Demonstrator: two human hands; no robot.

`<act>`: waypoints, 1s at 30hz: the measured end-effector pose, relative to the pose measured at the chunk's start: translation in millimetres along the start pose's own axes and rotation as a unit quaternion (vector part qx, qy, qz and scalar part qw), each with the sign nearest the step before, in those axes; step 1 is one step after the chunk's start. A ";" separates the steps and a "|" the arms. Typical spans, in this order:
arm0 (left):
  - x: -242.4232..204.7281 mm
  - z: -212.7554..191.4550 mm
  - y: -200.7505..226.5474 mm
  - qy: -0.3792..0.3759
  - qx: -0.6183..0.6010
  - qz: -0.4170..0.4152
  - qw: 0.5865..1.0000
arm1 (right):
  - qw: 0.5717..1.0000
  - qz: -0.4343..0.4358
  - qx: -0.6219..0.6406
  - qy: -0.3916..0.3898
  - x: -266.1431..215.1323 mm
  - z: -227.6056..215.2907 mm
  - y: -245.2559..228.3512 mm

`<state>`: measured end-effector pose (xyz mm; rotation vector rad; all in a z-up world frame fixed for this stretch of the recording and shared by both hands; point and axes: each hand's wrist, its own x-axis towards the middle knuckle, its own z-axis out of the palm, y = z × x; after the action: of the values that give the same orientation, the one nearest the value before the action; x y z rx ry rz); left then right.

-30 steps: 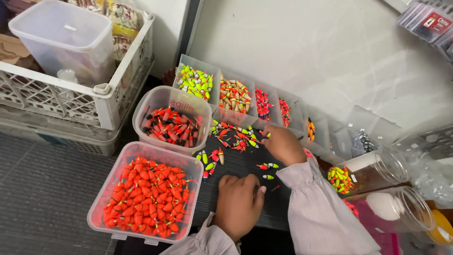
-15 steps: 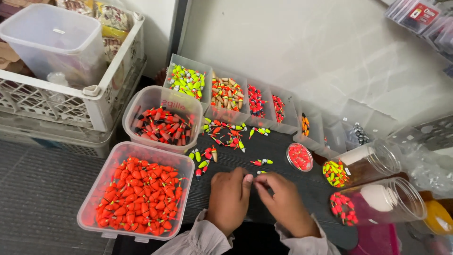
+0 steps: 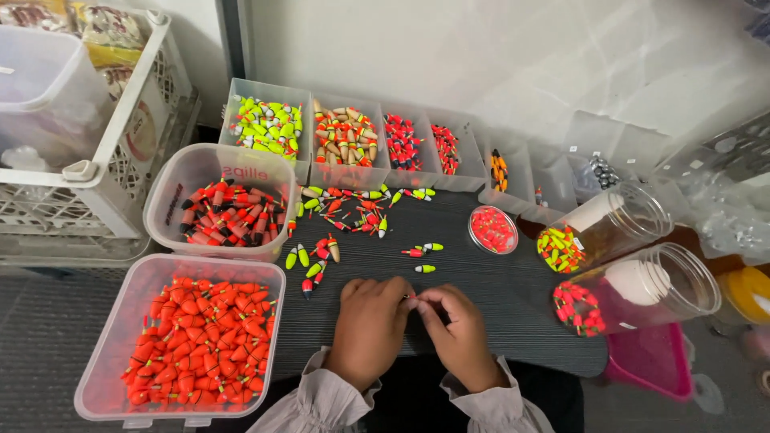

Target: The person assembles small fishing lures by hand at a table. They pick up a yellow body and a red head, connect them, and place the finished lure into a container. The process is repeated with multiple lures.

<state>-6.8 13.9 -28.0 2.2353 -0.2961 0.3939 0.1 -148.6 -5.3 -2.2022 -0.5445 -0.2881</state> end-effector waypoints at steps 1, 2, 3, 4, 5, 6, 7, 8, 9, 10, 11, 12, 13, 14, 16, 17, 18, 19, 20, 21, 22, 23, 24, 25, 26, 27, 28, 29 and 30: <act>0.6 -2.2 2.8 -0.002 0.000 0.000 1.000 | 1.000 0.002 0.000 0.001 -0.8 -0.2 -0.6; 1.3 -5.3 5.2 0.005 -0.011 -0.009 1.000 | 1.000 0.003 -0.012 0.017 -0.7 0.3 -1.5; 1.9 -8.7 7.7 0.011 -0.023 -0.018 1.000 | 0.999 0.005 -0.024 0.033 -0.7 0.8 -2.8; 1.5 -8.1 7.4 0.010 -0.021 -0.018 1.000 | 0.999 0.006 -0.023 0.034 -1.1 1.4 -3.6; 1.0 -7.4 7.3 0.019 -0.017 -0.022 0.999 | 0.999 0.002 -0.016 0.040 -1.6 1.9 -4.5; 0.7 -6.5 7.5 0.029 -0.014 -0.024 0.999 | 0.999 -0.002 -0.010 0.047 -2.3 1.8 -5.4; 0.5 -7.5 6.7 0.027 -0.013 -0.024 0.999 | 0.999 -0.001 -0.009 0.048 -2.3 2.5 -4.1; 0.7 -7.8 6.4 0.022 -0.010 -0.018 1.000 | 0.999 -0.017 -0.010 0.044 -2.4 2.4 -2.7; 0.8 -8.3 6.0 0.017 -0.008 -0.013 1.000 | 0.999 -0.033 -0.012 0.039 -2.5 2.4 -1.4; 1.0 -8.8 6.4 0.016 -0.009 -0.011 1.000 | 0.999 -0.032 -0.013 0.041 -2.6 2.6 -0.9; 1.1 -9.5 6.7 0.005 -0.009 -0.014 1.000 | 0.999 -0.025 -0.020 0.038 -2.7 2.9 -0.7; 1.6 -10.4 6.9 -0.005 -0.009 -0.017 1.000 | 0.999 -0.019 -0.027 0.034 -2.0 3.2 -0.5; 1.2 -10.2 6.5 -0.005 -0.009 -0.016 1.000 | 0.999 -0.020 -0.028 0.036 -2.2 3.1 -1.6; 1.2 -9.6 6.2 -0.004 -0.012 -0.014 1.000 | 0.999 -0.011 -0.020 0.029 -2.0 2.5 -2.5; 1.3 -10.9 7.4 -0.004 -0.018 -0.009 1.000 | 1.000 -0.002 -0.016 0.025 -2.5 3.1 -1.7; 1.3 -12.7 8.9 -0.004 -0.028 -0.015 0.999 | 0.999 -0.010 -0.020 0.035 -3.1 4.1 0.1; 1.4 -14.3 10.4 -0.003 -0.038 -0.021 0.999 | 0.998 -0.018 -0.024 0.046 -3.8 5.0 2.0; 1.0 -11.7 8.4 -0.003 -0.041 -0.017 0.999 | 0.998 -0.018 -0.027 0.049 -3.5 4.3 -0.9; 0.6 -9.4 6.1 0.014 -0.039 -0.017 0.999 | 0.998 -0.030 -0.019 0.051 -3.0 4.0 -3.8; 0.1 -7.2 3.8 0.032 -0.037 -0.017 0.999 | 0.998 -0.043 -0.010 0.054 -2.5 3.8 -6.9; -0.2 -5.5 3.7 0.033 -0.039 -0.014 0.999 | 0.997 -0.043 -0.013 0.056 -3.6 4.2 -4.5; -0.5 -4.0 3.4 0.028 -0.017 -0.014 0.999 | 0.998 -0.032 -0.012 0.056 -4.7 4.7 -2.2; -0.3 -2.7 2.9 0.025 0.005 -0.015 1.000 | 0.998 -0.023 -0.011 0.056 -4.7 5.2 0.3; 0.6 -2.0 1.5 0.027 0.004 -0.013 1.000 | 0.998 -0.025 -0.013 0.057 -2.2 5.3 -1.7; 0.3 -1.1 0.3 0.024 -0.001 -0.014 1.000 | 0.999 -0.009 -0.006 0.043 -0.5 5.4 -3.7; -0.1 -0.3 -1.2 0.022 -0.005 -0.015 1.000 | 1.000 0.007 0.001 0.030 1.1 5.9 -5.9; 0.8 -2.7 1.2 0.024 -0.005 -0.015 1.000 | 1.000 0.005 0.001 0.029 4.1 3.8 -5.2; 1.6 -5.3 3.4 0.029 -0.036 -0.026 0.999 | 0.999 0.027 -0.008 0.019 7.1 1.9 -4.9; 1.7 -9.0 4.8 0.034 -0.065 -0.037 0.997 | 0.999 0.049 -0.015 0.007 10.5 1.4 -4.9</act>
<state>-8.4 17.7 -18.4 2.0932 -0.1978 0.3992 7.0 -141.8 1.1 -2.2456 -0.4259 -0.2617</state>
